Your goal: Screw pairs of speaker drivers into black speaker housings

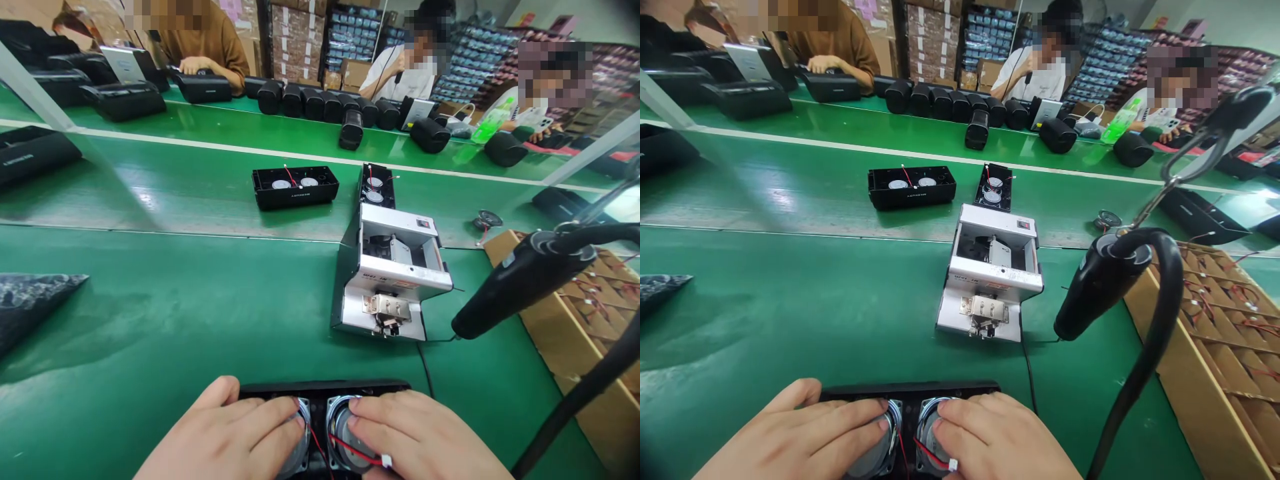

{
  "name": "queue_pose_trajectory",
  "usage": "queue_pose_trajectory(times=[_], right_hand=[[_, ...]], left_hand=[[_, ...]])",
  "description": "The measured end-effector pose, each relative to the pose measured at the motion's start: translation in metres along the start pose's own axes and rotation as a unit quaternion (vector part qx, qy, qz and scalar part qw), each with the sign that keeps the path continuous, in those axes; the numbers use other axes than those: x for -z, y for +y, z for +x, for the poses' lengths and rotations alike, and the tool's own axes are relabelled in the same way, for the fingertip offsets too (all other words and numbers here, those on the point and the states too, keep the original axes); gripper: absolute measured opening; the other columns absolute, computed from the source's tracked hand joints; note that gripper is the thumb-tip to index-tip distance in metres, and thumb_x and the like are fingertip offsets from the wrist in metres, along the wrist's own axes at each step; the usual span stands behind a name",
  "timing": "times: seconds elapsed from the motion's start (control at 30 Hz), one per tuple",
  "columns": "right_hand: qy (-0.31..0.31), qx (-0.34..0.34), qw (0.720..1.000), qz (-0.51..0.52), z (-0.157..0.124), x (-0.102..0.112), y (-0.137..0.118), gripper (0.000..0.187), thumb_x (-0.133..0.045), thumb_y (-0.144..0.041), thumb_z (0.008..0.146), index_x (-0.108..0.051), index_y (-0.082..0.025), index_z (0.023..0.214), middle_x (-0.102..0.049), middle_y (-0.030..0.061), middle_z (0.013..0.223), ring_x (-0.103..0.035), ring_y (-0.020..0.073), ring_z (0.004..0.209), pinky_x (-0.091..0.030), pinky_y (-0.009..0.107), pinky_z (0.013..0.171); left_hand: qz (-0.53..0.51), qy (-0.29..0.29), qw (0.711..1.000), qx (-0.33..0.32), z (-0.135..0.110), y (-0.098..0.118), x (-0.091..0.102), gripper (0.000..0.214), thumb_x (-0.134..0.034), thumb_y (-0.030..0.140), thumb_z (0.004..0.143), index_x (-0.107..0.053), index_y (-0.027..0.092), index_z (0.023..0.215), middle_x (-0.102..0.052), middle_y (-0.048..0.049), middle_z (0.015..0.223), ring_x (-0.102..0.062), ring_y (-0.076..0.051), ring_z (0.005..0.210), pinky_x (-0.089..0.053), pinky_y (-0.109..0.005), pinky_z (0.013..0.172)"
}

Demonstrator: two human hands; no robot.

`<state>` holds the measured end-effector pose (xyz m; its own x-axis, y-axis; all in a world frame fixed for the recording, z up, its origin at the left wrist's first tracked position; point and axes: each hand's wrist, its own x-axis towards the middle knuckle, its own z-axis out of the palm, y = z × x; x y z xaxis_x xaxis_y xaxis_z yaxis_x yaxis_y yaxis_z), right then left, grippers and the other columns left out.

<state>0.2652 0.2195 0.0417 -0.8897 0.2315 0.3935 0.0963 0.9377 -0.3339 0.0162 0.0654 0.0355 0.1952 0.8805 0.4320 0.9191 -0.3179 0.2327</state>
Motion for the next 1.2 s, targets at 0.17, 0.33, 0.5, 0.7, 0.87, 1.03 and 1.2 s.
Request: queue_pose_trajectory(times=[0.17,0.33,0.5,0.7,0.87,1.03,1.2], right_hand=[[0.000,0.008,1.000,-0.013,-0.003,-0.005,0.002,0.043,-0.036,-0.040,0.121,-0.074,-0.023,0.111,-0.088,-0.0029,0.109,-0.083,0.0158,0.087,-0.064,0.031,0.075],[-0.016,-0.001,1.000,-0.006,-0.003,-0.008,0.001,0.037,-0.043,-0.038,0.119,-0.076,-0.023,0.113,-0.087,-0.0026,0.111,-0.083,0.0175,0.089,-0.064,0.033,0.076],[-0.024,-0.005,1.000,0.003,-0.007,-0.010,0.001,0.029,-0.053,-0.041,0.116,-0.076,-0.024,0.114,-0.087,-0.0021,0.115,-0.082,0.0189,0.088,-0.064,0.034,0.074],[-0.024,-0.014,0.999,0.020,-0.010,-0.013,0.001,0.020,-0.067,-0.036,0.109,-0.076,-0.023,0.121,-0.087,-0.0010,0.119,-0.083,0.0207,0.093,-0.065,0.035,0.079],[-0.017,-0.022,0.999,0.025,-0.009,-0.011,-0.001,0.018,-0.068,-0.032,0.107,-0.075,-0.023,0.122,-0.087,0.0000,0.120,-0.083,0.0205,0.097,-0.064,0.033,0.082],[-0.035,-0.032,0.998,0.038,-0.014,-0.013,-0.001,0.024,-0.071,-0.028,0.104,-0.074,-0.025,0.128,-0.086,0.0022,0.125,-0.082,0.0212,0.109,-0.064,0.033,0.094],[-0.094,-0.053,0.993,0.039,-0.011,-0.008,-0.001,0.034,-0.082,-0.031,0.098,-0.075,-0.026,0.130,-0.084,0.0042,0.131,-0.080,0.0245,0.115,-0.065,0.035,0.101]], left_hand=[[0.009,-0.049,0.998,-0.027,0.005,-0.001,0.007,0.029,-0.047,0.024,0.114,-0.073,0.028,0.103,-0.086,0.0130,0.106,-0.075,-0.007,0.070,-0.038,-0.034,0.071],[0.001,-0.096,0.995,-0.036,0.011,-0.005,0.018,0.016,-0.059,0.023,0.107,-0.074,0.028,0.108,-0.086,0.0128,0.112,-0.078,-0.008,0.077,-0.041,-0.033,0.069],[0.001,-0.108,0.993,-0.040,0.009,-0.007,0.016,0.012,-0.066,0.023,0.103,-0.074,0.028,0.111,-0.086,0.0108,0.120,-0.079,-0.009,0.081,-0.042,-0.033,0.072],[-0.024,-0.115,0.993,-0.021,0.011,-0.009,0.018,0.016,-0.071,0.025,0.101,-0.074,0.030,0.115,-0.086,0.0126,0.121,-0.080,-0.011,0.083,-0.042,-0.034,0.071],[-0.037,-0.145,0.989,0.007,0.008,-0.004,0.017,0.032,-0.071,0.013,0.090,-0.072,0.030,0.118,-0.085,0.0121,0.122,-0.081,-0.013,0.087,-0.041,-0.035,0.075],[-0.018,-0.151,0.988,0.021,0.008,0.002,0.014,0.034,-0.069,0.011,0.087,-0.072,0.029,0.116,-0.085,0.0096,0.124,-0.082,-0.015,0.091,-0.042,-0.036,0.079],[-0.014,-0.149,0.988,0.033,0.004,0.000,0.008,0.033,-0.067,0.010,0.087,-0.073,0.030,0.112,-0.085,0.0085,0.119,-0.081,-0.016,0.088,-0.044,-0.036,0.075]])
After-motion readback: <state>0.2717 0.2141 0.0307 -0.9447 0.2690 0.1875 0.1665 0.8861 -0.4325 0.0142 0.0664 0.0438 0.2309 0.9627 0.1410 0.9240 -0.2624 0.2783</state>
